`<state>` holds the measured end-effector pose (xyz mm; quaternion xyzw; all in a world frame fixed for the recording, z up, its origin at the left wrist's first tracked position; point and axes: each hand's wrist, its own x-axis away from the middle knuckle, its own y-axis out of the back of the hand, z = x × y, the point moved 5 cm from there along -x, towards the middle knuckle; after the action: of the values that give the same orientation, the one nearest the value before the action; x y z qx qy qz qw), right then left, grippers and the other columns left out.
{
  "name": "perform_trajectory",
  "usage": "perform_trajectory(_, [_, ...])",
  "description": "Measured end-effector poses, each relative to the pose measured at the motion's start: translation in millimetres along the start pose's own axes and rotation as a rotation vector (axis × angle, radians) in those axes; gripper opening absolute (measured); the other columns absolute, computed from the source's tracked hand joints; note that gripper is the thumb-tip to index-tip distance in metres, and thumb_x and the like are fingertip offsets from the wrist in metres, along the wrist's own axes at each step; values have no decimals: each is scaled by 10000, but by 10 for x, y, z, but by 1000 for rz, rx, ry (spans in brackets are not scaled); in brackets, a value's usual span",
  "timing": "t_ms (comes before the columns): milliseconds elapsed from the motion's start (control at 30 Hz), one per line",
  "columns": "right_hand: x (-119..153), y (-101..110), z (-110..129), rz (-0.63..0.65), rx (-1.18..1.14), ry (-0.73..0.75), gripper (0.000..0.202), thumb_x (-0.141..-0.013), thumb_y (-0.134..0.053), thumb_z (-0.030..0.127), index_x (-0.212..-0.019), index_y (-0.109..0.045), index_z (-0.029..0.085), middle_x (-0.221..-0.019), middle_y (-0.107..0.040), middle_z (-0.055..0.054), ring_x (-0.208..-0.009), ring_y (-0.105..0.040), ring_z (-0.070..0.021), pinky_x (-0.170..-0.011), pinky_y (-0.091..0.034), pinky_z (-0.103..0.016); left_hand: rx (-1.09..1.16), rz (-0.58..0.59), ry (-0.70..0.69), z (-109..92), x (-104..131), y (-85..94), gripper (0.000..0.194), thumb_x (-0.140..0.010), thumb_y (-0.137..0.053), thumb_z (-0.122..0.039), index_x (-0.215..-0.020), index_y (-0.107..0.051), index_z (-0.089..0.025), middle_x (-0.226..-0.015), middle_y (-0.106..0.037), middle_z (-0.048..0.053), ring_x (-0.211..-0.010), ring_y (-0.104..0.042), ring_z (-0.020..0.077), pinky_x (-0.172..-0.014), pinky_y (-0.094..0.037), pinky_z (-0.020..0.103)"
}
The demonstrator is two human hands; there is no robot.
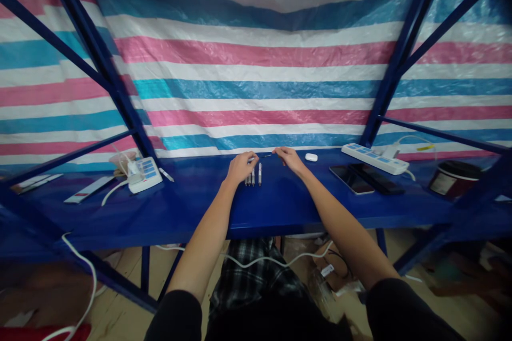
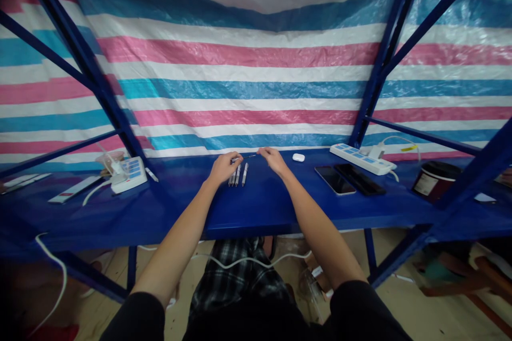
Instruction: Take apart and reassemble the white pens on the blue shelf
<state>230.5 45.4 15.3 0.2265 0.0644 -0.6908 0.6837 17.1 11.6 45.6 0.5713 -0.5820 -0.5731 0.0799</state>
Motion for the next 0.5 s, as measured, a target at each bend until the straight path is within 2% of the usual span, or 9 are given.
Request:
perform_trajectory(133, [52, -108, 77, 16, 69, 47, 411, -714, -739, 543, -831, -750, 150, -587, -555, 7, -557, -481, -144, -520, -356, -258, -10, -11, -6, -44, 9, -5, 288, -966, -547, -443, -990, -756, -247, -998, -771, 45, -851, -679, 214, -723, -461, 284])
perform_trajectory(333, [88, -144, 133, 35, 38, 47, 438, -682, -759, 549, -854, -768, 146, -510, -508, 32, -517, -444, -137, -519, -336, -266, 34, -17, -8, -10, -12, -20, 324, -954, -567, -479, -977, -774, -230, -964, -765, 54, -833, -665, 208, -740, -465, 285])
perform_trajectory(500, [65, -44, 119, 1, 6, 39, 436, -674, -766, 536, -879, -763, 152, -493, -477, 47, -477, -403, -117, -498, -309, -261, 136, 32, -109, 82, -63, -69, 291, -952, -586, -358, -1133, -757, -207, -1038, -737, 67, -893, -652, 203, -853, -492, 312])
